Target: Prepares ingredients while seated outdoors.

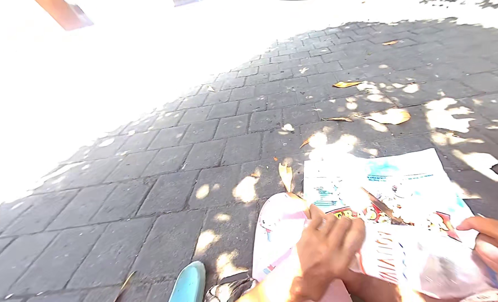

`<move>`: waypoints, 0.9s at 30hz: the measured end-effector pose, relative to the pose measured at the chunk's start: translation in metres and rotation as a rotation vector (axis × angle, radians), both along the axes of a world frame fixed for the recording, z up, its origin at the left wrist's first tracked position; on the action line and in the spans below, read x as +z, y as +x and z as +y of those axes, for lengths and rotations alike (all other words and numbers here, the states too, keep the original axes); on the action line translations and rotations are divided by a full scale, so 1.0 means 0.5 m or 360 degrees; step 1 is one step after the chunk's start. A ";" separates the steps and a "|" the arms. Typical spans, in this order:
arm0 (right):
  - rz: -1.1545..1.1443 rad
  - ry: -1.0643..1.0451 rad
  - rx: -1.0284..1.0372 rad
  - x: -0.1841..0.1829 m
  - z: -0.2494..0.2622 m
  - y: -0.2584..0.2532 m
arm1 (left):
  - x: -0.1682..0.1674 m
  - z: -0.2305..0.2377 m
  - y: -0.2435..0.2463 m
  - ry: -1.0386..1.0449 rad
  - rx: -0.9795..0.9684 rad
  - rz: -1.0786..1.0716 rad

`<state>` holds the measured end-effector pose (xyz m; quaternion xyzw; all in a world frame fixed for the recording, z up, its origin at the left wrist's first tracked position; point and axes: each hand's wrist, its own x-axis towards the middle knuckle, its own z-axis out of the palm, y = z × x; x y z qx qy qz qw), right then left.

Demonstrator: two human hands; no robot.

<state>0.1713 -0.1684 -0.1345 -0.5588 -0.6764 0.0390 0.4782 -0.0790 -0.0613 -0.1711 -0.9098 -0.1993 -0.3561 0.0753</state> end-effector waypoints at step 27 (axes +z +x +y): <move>-0.0565 -0.1804 -0.0663 -0.253 0.122 0.071 | -0.303 0.259 -0.421 -0.1085 0.1313 -0.1328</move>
